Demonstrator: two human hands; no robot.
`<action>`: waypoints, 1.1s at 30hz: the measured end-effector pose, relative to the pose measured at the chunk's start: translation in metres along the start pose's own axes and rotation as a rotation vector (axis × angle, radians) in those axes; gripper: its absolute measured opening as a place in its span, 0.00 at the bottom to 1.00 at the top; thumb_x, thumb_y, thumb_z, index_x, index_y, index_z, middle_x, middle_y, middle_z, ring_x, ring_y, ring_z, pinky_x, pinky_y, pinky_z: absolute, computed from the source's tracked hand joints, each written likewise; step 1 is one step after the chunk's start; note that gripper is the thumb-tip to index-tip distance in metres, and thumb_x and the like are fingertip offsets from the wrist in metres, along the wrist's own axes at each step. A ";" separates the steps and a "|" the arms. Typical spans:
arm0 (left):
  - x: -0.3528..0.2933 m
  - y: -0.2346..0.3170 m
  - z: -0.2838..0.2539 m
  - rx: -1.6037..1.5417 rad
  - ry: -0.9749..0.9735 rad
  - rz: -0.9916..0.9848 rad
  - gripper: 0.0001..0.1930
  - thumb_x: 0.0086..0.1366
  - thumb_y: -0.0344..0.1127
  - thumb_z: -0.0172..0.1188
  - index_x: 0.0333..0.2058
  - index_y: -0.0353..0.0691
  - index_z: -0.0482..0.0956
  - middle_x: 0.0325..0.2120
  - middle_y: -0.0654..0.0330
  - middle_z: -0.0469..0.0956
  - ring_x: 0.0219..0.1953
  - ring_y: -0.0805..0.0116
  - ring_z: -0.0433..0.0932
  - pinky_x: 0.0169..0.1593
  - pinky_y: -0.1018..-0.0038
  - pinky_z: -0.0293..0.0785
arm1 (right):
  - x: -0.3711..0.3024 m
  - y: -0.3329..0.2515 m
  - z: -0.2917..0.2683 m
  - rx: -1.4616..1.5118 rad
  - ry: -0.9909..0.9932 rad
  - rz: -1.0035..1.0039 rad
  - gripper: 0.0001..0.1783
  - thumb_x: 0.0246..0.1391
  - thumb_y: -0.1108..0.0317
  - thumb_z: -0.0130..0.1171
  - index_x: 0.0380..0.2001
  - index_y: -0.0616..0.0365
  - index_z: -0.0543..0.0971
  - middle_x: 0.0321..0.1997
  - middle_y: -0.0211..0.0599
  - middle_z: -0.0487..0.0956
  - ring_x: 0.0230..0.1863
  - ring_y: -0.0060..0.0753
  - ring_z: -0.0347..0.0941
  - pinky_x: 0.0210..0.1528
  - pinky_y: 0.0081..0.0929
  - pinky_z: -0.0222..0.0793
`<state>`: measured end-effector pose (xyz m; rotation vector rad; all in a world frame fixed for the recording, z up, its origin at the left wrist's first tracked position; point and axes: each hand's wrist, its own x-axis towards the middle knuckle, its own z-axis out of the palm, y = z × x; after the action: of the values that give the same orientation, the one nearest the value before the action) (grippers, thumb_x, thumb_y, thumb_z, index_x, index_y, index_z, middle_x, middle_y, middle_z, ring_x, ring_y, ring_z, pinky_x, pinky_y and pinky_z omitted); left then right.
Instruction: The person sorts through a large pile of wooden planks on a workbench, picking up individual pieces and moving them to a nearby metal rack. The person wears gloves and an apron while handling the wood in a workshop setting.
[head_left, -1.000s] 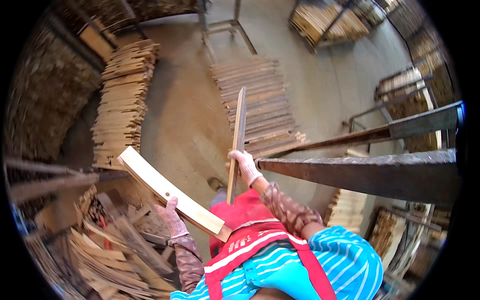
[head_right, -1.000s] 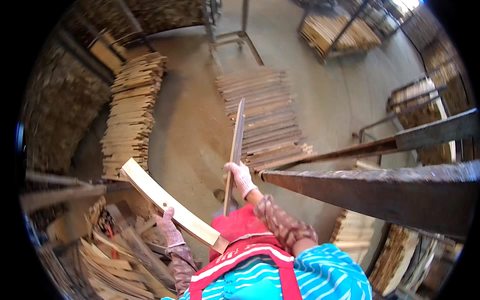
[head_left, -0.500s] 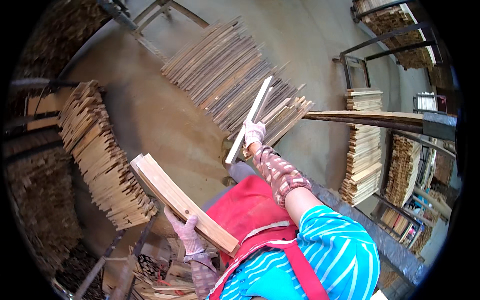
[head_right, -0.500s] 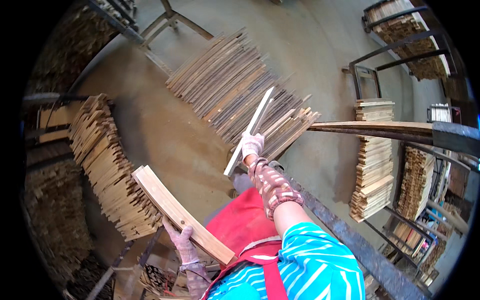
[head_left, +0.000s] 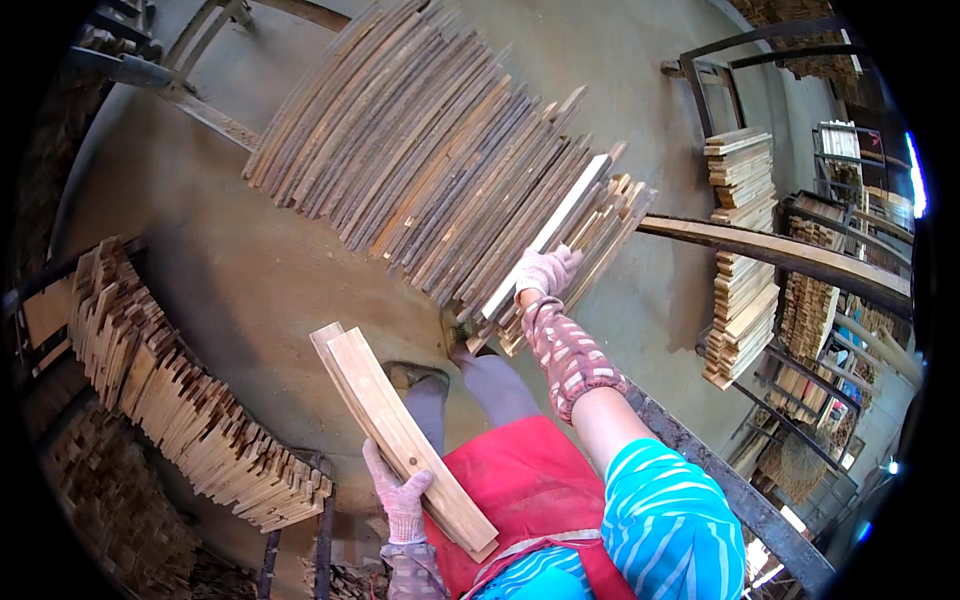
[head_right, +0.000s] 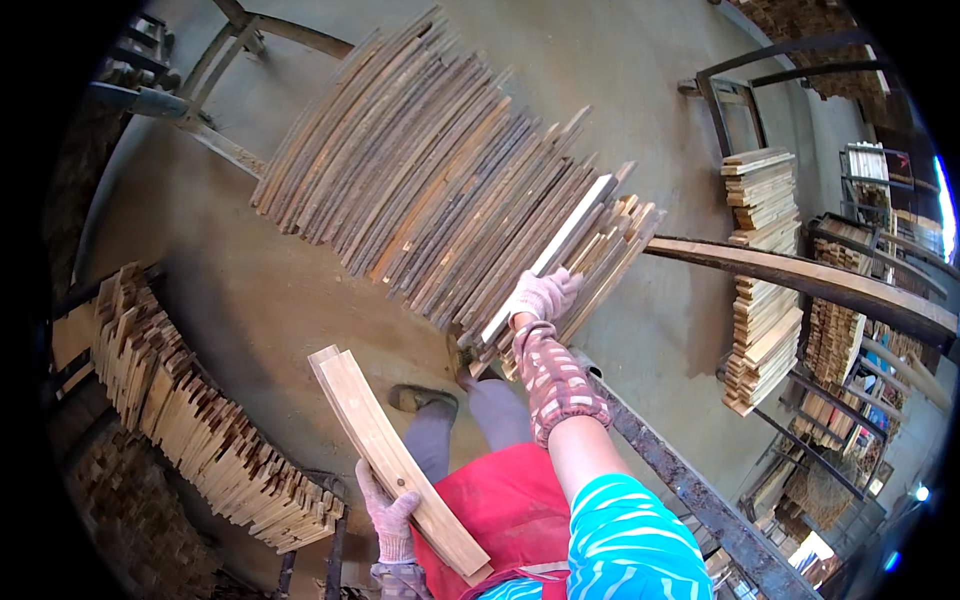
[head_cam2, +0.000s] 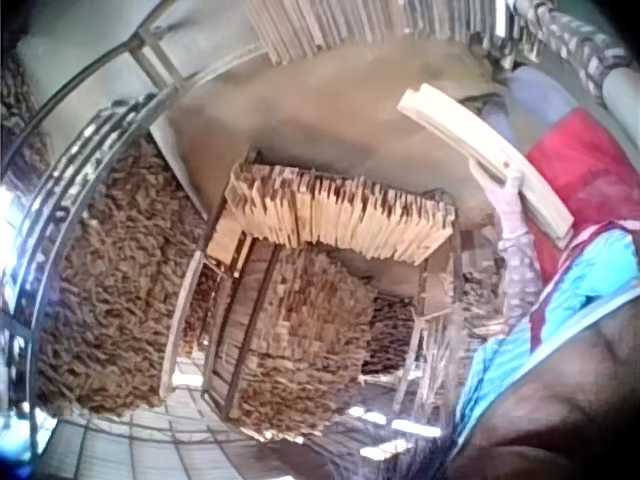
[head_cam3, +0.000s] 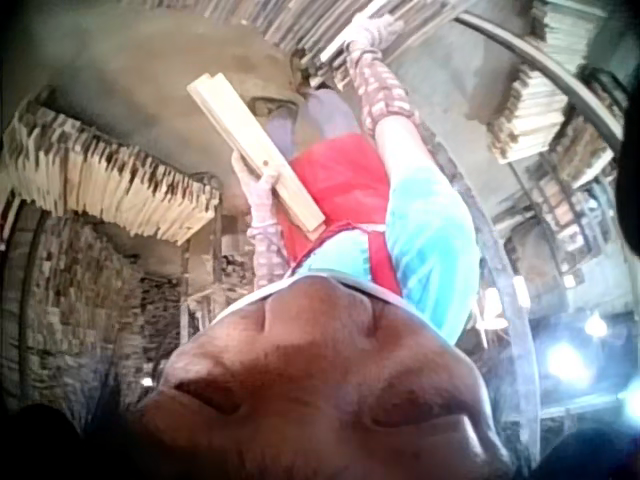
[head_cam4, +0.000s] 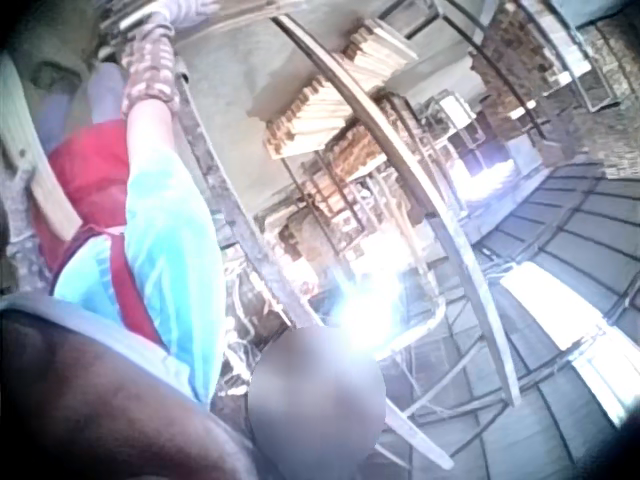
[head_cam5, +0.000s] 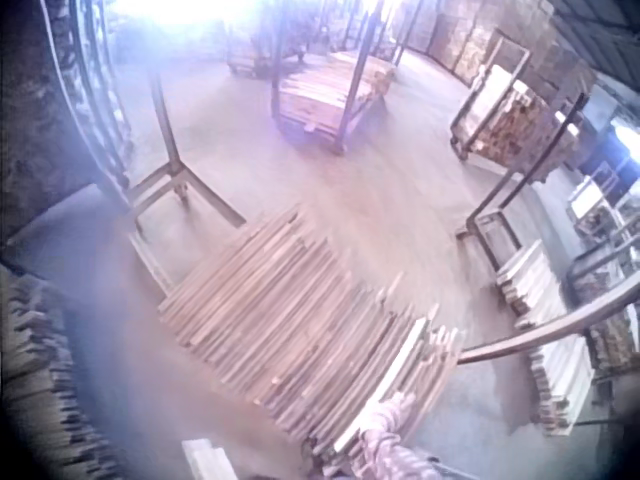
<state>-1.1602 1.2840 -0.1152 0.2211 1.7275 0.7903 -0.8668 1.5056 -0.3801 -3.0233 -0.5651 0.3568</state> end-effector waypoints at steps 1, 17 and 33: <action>0.003 -0.003 -0.003 -0.006 0.011 -0.006 0.57 0.39 0.34 0.71 0.71 0.36 0.55 0.61 0.55 0.66 0.63 0.58 0.66 0.69 0.65 0.61 | -0.003 0.007 0.008 -0.065 0.057 -0.090 0.43 0.48 0.51 0.66 0.64 0.58 0.67 0.75 0.55 0.58 0.73 0.54 0.58 0.76 0.44 0.52; 0.022 -0.011 -0.014 -0.057 -0.005 -0.029 0.56 0.42 0.25 0.66 0.73 0.36 0.50 0.67 0.55 0.59 0.68 0.57 0.59 0.74 0.65 0.50 | 0.017 0.051 0.003 -0.256 0.035 -0.473 0.57 0.52 0.41 0.64 0.74 0.62 0.53 0.77 0.59 0.53 0.76 0.62 0.51 0.77 0.54 0.47; 0.056 -0.041 0.006 0.010 -0.075 -0.097 0.54 0.41 0.28 0.67 0.70 0.36 0.55 0.60 0.56 0.64 0.63 0.59 0.65 0.70 0.66 0.60 | 0.214 -0.078 -0.030 -0.448 0.005 -0.240 0.32 0.51 0.50 0.63 0.57 0.54 0.81 0.69 0.43 0.67 0.73 0.52 0.56 0.73 0.49 0.54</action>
<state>-1.1623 1.2853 -0.1850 0.1699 1.6595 0.6939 -0.6926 1.6554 -0.3907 -3.3075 -1.1317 0.2346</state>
